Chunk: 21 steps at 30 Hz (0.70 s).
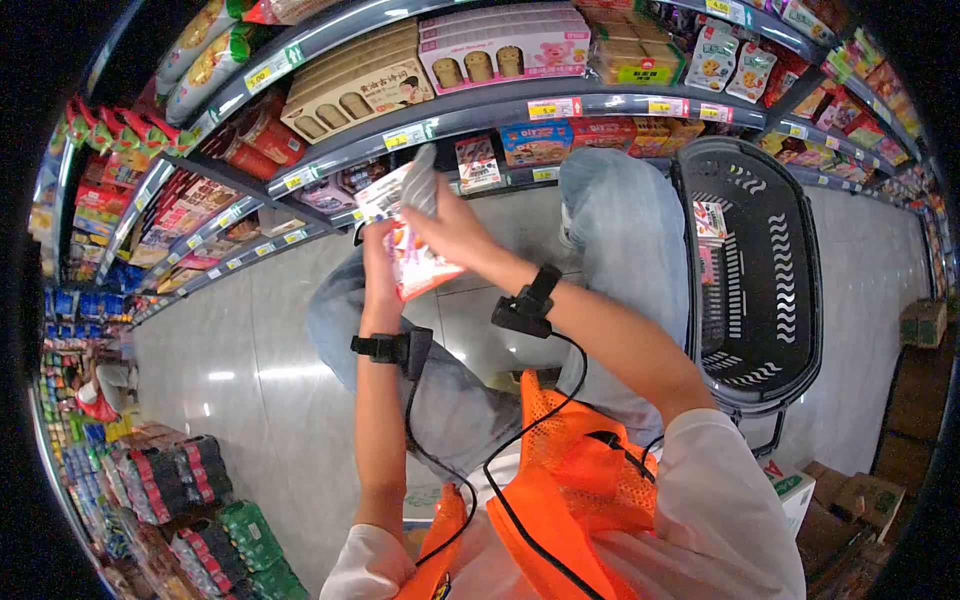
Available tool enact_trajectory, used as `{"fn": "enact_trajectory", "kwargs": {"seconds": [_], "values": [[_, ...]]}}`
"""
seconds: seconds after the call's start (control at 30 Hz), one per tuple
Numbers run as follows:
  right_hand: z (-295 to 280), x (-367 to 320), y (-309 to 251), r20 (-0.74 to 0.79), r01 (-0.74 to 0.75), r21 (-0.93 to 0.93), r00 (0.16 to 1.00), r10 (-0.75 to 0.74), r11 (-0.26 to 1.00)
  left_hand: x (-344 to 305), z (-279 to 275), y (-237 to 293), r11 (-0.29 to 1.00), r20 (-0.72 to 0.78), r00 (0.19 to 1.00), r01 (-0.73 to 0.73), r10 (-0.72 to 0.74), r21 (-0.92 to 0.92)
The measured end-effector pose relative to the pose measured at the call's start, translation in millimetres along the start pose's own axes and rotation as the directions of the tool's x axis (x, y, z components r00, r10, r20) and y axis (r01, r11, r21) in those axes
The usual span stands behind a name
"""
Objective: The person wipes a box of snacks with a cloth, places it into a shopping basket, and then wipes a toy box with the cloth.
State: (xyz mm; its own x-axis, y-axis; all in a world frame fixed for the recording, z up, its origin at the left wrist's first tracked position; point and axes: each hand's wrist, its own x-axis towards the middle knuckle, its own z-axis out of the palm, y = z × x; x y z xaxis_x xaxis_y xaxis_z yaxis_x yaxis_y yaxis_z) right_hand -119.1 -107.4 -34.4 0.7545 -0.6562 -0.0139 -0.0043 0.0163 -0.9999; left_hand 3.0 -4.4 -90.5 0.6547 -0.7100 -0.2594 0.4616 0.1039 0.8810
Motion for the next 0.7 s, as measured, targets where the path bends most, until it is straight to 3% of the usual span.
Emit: {"fn": "enact_trajectory", "kwargs": {"seconds": [0.03, 0.07, 0.17, 0.27, 0.37, 0.4, 0.5, 0.53, 0.63, 0.67, 0.7], "values": [[3.7, -1.3, -1.7, 0.046, -0.027, -0.007, 0.999, 0.027, 1.000, 14.7, -16.7, -12.2, 0.999, -0.143, 0.989, -0.048, 0.049, 0.012], [9.9, 2.8, 20.8, 0.026, 0.252, -0.099, 0.968, -0.251, 0.963, 18.8, -23.9, -9.5, 0.997, -0.184, 0.981, -0.068, 0.061, -0.034], [10.9, -2.9, 13.6, 0.167, 0.123, -0.168, 0.981, -0.095, 0.978, -10.6, 6.1, 16.4, 0.975, -0.300, 0.932, -0.221, 0.206, -0.017], [7.8, -3.3, 11.1, 0.171, 0.122, -0.176, 0.981, -0.092, 0.977, -20.4, 18.6, 29.7, 0.981, -0.218, 0.957, -0.193, 0.190, 0.010], [-7.6, -3.9, -19.1, 0.090, -0.107, -0.144, 0.989, 0.121, 0.984, -21.6, 23.3, 27.3, 0.990, -0.030, 0.994, -0.102, 0.105, 0.102], [-3.8, 13.2, 23.9, -0.102, 0.244, -0.216, 0.957, -0.271, 0.945, -17.0, 24.1, 21.1, 0.985, 0.046, 0.995, -0.097, 0.091, 0.144], [-23.5, 19.1, 10.3, -0.196, 0.174, -0.177, 0.958, -0.208, 0.969, -20.1, 33.6, 14.4, 0.956, 0.184, 0.983, -0.034, -0.021, 0.292], [-26.6, 15.6, 2.6, -0.133, 0.107, -0.079, 0.984, -0.117, 0.991, -17.6, 32.6, 11.1, 0.950, 0.157, 0.986, 0.002, -0.054, 0.313], [-7.8, -0.1, -0.2, -0.098, 0.418, -0.368, 0.871, -0.481, 0.831, -4.7, 18.3, -5.5, 0.966, 0.127, 0.984, 0.089, -0.123, 0.244], [-2.2, -7.2, -2.7, -0.048, 0.435, -0.310, 0.881, -0.470, 0.846, -10.7, 18.8, -8.0, 0.987, 0.093, 0.989, 0.105, -0.117, 0.125], [4.6, -12.9, -7.6, 0.015, 0.435, -0.233, 0.896, -0.444, 0.870, -2.6, 1.2, -18.8, 0.980, 0.040, 0.998, 0.040, -0.048, 0.193]]}}
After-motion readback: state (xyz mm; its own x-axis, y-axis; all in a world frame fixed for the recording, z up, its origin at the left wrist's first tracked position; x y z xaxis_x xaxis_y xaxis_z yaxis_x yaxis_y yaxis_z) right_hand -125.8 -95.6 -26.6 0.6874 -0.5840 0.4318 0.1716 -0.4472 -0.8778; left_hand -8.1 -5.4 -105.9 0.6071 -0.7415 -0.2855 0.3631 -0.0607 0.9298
